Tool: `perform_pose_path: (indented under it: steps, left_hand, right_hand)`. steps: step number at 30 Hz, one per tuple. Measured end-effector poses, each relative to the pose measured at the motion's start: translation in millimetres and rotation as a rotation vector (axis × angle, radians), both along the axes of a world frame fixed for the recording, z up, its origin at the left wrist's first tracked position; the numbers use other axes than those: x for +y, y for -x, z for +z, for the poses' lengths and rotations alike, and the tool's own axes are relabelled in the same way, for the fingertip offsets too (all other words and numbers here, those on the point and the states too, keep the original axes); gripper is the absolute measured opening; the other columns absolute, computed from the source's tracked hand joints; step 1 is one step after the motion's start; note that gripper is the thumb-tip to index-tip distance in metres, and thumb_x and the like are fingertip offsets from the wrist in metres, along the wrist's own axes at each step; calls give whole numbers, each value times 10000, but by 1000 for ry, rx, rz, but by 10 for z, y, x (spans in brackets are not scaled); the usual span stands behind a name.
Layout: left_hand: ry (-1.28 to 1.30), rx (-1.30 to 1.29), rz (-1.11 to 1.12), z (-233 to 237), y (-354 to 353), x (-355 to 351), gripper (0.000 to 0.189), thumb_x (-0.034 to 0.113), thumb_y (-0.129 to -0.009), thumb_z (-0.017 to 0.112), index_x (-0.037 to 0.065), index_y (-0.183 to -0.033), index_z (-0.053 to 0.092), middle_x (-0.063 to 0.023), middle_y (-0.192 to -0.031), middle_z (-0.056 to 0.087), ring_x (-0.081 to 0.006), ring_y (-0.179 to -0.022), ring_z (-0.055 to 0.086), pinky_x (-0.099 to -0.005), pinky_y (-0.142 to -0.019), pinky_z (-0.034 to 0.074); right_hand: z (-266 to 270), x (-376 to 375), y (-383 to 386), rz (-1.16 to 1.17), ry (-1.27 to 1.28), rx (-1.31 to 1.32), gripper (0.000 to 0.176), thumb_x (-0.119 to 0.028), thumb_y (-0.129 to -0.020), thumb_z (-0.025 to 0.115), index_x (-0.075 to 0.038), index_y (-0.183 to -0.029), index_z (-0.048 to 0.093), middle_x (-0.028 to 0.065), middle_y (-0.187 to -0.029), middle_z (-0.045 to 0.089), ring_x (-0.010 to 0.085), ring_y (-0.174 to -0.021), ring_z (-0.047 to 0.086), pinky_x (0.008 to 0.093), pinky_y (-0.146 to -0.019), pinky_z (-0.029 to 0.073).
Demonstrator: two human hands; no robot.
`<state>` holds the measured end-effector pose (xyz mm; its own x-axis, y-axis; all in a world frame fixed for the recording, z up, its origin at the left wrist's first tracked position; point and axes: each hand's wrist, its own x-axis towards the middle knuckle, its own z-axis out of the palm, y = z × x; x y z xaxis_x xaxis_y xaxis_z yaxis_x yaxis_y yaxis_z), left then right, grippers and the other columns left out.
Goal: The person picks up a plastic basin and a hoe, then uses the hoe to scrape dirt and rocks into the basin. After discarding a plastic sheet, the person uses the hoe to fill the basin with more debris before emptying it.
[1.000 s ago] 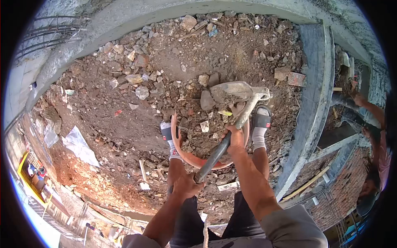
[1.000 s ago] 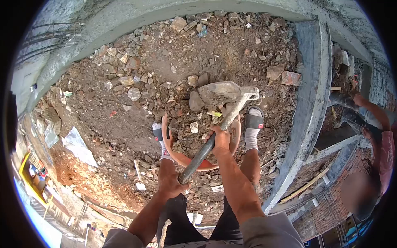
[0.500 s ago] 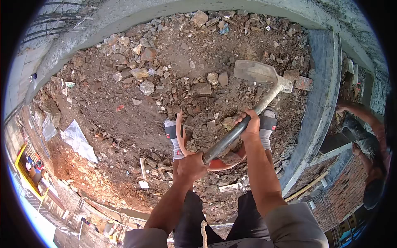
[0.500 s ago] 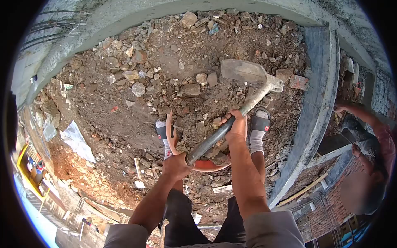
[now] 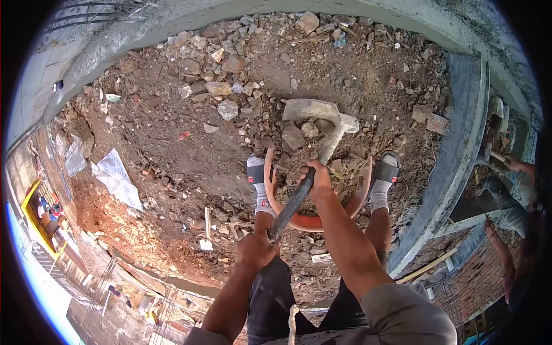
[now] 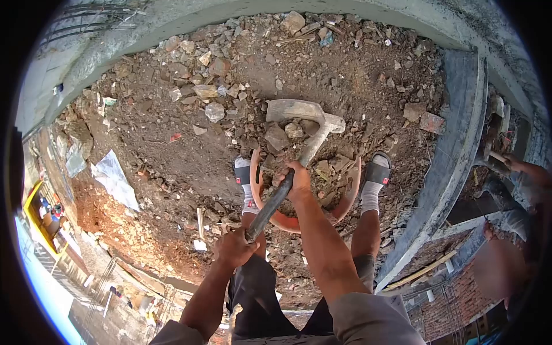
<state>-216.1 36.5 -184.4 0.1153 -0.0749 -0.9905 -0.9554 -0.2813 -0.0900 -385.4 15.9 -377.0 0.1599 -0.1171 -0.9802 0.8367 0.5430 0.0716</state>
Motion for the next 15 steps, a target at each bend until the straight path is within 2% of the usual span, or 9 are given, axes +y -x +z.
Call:
perform_pose_path:
  steps: [2, 3, 6, 7, 9, 11, 15]
  left_hand:
    - [29, 31, 26, 84, -21, 152, 541, 453, -757, 692, 80, -1138, 603, -227, -975, 675, -372, -965, 651, -467, -879, 482]
    - [27, 46, 79, 101, -42, 301, 574, 454, -751, 697, 55, -1150, 585, -234, -964, 674, -387, -947, 652, -473, -872, 484]
    - [-14, 103, 20, 308, -73, 597, 608, 467, -743, 698, 31, -1147, 573, -229, -950, 676, -400, -940, 651, -482, -865, 484]
    - [2, 168, 82, 390, -145, 700, 564, 474, -776, 669, 32, -1113, 578, -211, -1032, 662, -389, -1014, 628, -485, -896, 472]
    - [-127, 160, 88, 522, -244, 747, 561, 470, -767, 677, 42, -1115, 577, -212, -1037, 663, -389, -1020, 627, -481, -904, 471]
    - [-220, 165, 94, 606, -432, 937, 550, 461, -747, 688, 69, -1122, 594, -207, -1042, 667, -374, -1026, 631, -470, -917, 470]
    - [-256, 232, 25, 842, -883, 863, 545, 469, -729, 691, 100, -1124, 631, -188, -1046, 674, -351, -1010, 644, -449, -893, 492]
  right_hand:
    - [121, 83, 38, 44, 25, 29, 135, -186, -815, 596, -115, -894, 512, 17, -648, 464, 172, -525, 485, 360, -516, 434]
    - [220, 120, 53, 84, -6, 39, 138, -191, -814, 598, -124, -895, 508, 17, -645, 463, 171, -538, 493, 363, -515, 437]
    - [386, 483, 49, 107, -130, 39, 147, -201, -810, 602, -129, -908, 521, 19, -645, 469, 178, -532, 498, 375, -515, 444]
    - [456, 574, 24, 121, -167, 58, 149, -204, -805, 607, -124, -898, 524, 25, -640, 477, 187, -522, 504, 388, -509, 448]
    - [651, 804, -53, 148, -250, 96, 154, -211, -795, 617, -114, -879, 531, 39, -632, 493, 205, -501, 518, 415, -497, 456]
    - [819, 1034, -152, 126, -244, 101, 159, -212, -794, 620, -120, -888, 531, 32, -641, 499, 204, -512, 509, 411, -516, 456]
    - [1032, 1573, -419, 55, -302, 109, 164, -210, -792, 618, -108, -886, 529, 47, -648, 507, 229, -550, 522, 425, -568, 465]
